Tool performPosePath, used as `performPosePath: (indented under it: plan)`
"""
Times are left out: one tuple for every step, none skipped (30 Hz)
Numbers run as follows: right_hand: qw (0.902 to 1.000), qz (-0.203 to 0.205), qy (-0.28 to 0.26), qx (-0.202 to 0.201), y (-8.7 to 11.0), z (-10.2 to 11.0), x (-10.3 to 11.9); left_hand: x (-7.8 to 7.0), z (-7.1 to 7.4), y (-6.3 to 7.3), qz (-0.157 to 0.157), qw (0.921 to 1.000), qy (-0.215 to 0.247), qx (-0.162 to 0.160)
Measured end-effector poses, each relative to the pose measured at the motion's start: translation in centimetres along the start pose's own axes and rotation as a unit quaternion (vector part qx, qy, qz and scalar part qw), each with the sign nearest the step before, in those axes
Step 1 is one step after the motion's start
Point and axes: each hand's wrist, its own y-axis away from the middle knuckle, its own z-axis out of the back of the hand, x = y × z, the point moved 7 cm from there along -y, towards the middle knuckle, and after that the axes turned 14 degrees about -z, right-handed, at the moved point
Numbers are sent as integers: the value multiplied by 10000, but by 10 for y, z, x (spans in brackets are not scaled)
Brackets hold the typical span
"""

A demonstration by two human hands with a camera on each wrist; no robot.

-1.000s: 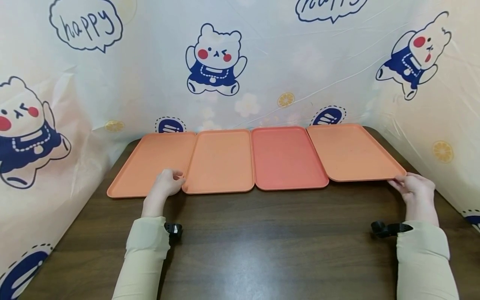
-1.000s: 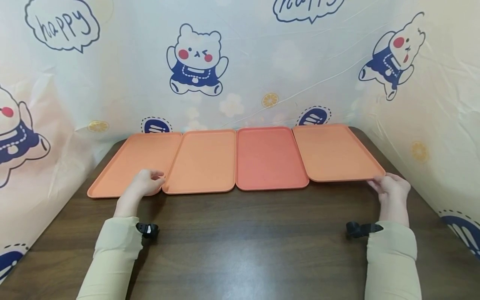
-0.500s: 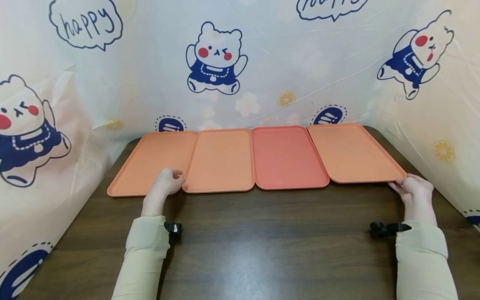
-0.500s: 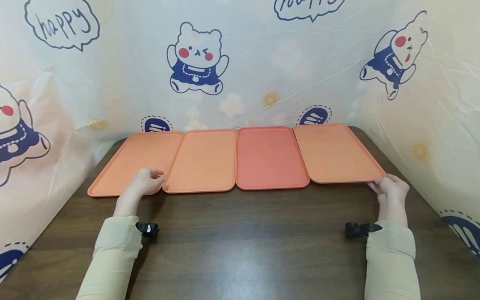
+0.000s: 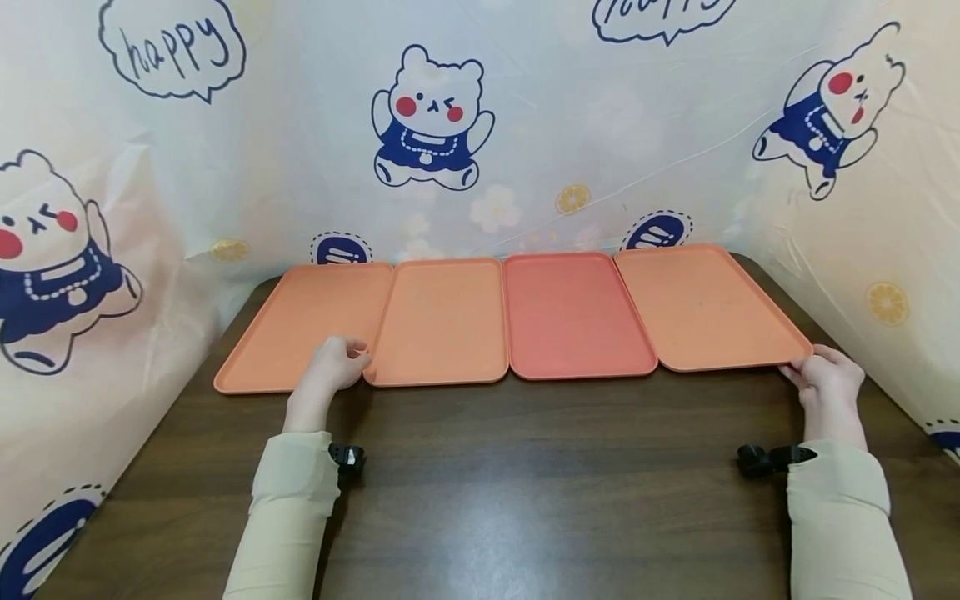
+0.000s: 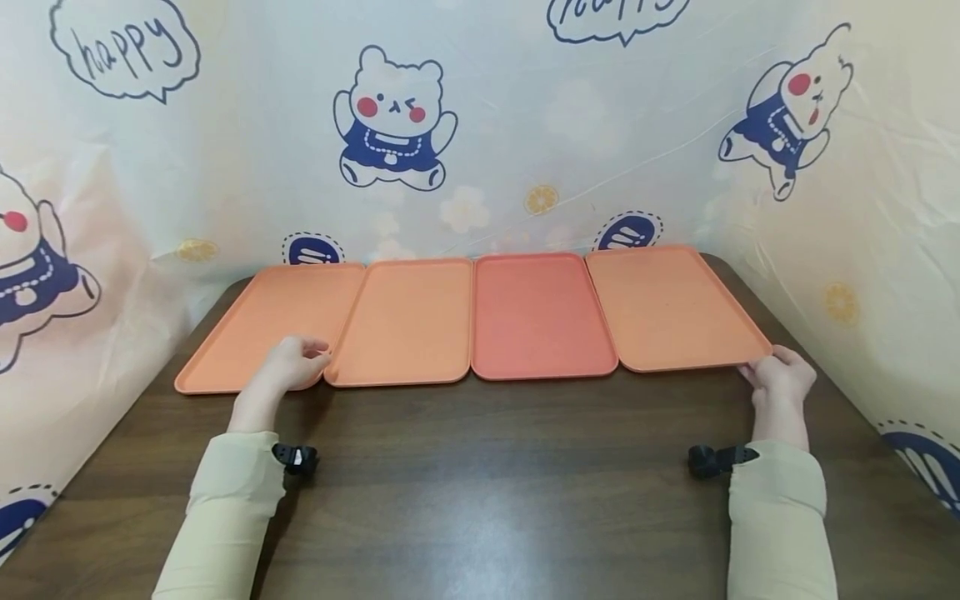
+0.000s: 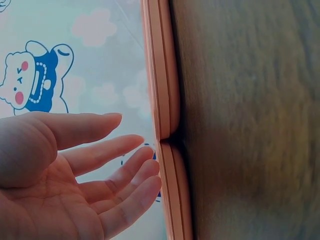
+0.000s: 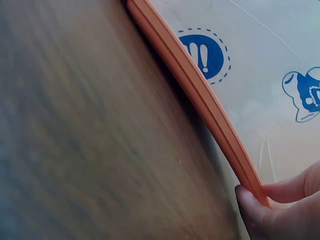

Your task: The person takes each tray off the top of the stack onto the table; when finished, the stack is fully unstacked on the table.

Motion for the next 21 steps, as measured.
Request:
performPosePath:
  plan:
    - [9998,-8,126,-151,0,0,0,0,0,0,-25,10000,-24,-14]
    - [9992,1,274,-292,0,-1,0,-1,1,0,-51,10000,-49,-28]
    - [9979,5,433,-482,-1,-1,0,-1,1,0,-70,10000,-59,-39]
    - [9960,14,605,-659,-1,-2,0,-1,1,0,-64,10000,-60,-45]
    - [9938,12,758,-814,-1,-2,0,-2,1,0,-67,9999,-65,-44]
    - [9914,40,932,-915,0,-3,1,-2,1,-1,-57,10000,-67,-41]
    - [9888,60,1078,-1031,0,-3,1,-2,1,-1,-50,10000,-72,-35]
    - [9872,93,1161,-1086,1,-4,1,-2,1,-1,-41,10000,-69,-24]
    - [9860,124,1220,-1127,2,-5,0,-2,1,-1,-38,10000,-75,-17]
    - [9850,156,1327,-1095,3,-6,0,-2,1,-1,-33,10000,-78,-10]
    - [9834,192,1477,-1033,4,-8,0,-2,1,-2,-30,10000,-77,-8]
    - [9817,237,1639,-939,5,-10,0,-2,1,-2,-24,10000,-75,-10]
    - [9795,270,1800,-865,5,-12,0,-1,1,-2,-21,10000,-73,-14]
    - [9768,294,1976,-769,6,-14,0,-1,0,-2,-18,10000,-70,-18]
    - [9733,325,2167,-680,6,-16,0,-1,0,-2,-9,10000,-65,-18]
    - [9689,340,2376,-604,6,-18,1,0,0,-1,4,10000,-57,-15]
    - [9655,326,2526,-545,7,-19,1,0,0,-1,15,10000,-53,-16]
    - [9633,296,2618,-513,7,-19,1,0,0,-1,20,10000,-54,-11]
    - [9609,259,2712,-498,8,-19,1,0,0,-1,23,10000,-48,-8]
    - [9596,206,2764,-483,8,-19,1,0,0,-1,5,10000,-49,-10]
    - [9583,165,2811,-490,9,-19,1,0,0,-1,-10,10000,-50,-6]
